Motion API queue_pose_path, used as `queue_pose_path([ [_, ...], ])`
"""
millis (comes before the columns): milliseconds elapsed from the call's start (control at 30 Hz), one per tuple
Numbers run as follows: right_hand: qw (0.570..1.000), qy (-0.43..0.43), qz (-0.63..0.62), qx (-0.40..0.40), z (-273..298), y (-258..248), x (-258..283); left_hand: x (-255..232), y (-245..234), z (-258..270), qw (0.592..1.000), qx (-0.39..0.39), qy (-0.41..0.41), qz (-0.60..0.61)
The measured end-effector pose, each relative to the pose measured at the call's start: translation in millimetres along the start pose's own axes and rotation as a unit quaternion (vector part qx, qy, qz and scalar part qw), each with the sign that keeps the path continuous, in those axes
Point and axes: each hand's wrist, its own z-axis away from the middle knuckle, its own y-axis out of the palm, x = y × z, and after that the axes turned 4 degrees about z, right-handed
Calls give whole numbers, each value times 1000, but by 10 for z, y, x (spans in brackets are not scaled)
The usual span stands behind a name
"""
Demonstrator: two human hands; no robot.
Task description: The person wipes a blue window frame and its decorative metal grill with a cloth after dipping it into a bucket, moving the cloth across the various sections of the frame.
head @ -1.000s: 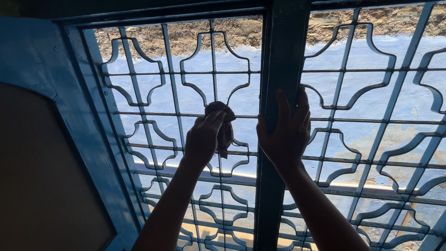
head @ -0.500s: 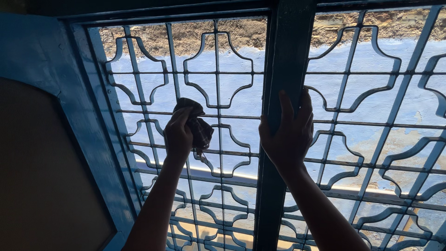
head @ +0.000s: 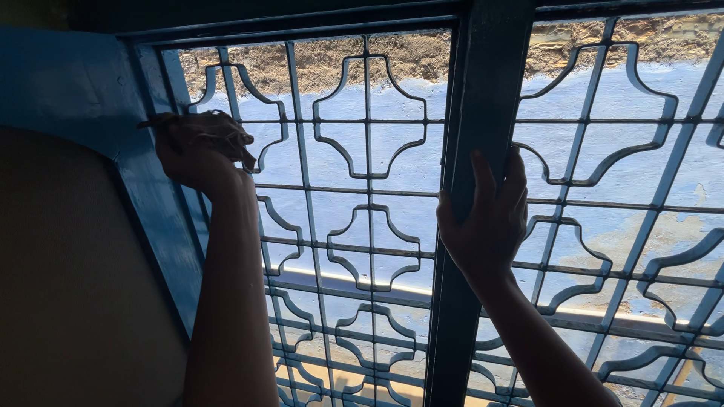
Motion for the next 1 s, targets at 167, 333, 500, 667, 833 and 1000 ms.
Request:
queue_pose_path([
  [167,1000,-12,0,-4,-22,-20,3,340,190,-175,839,132,405,-340],
  [333,1000,-10,0,-4,-16,-25,11,304,486,-399,773,284,453,-341],
  [500,1000,-10,-8,0,-32,-26,17,260,572,-422,651,283,441,-550],
  [667,1000,-11,8,4,-16,-12,1,181,557,-204,652,361,312,-589],
  [833,1000,-11,20,5,2,-9,1,55,400,-208,719,463,228,-465],
  [1000,1000,-9,13,10,-2,-6,3,-32,355,-152,630,447,346,-533],
])
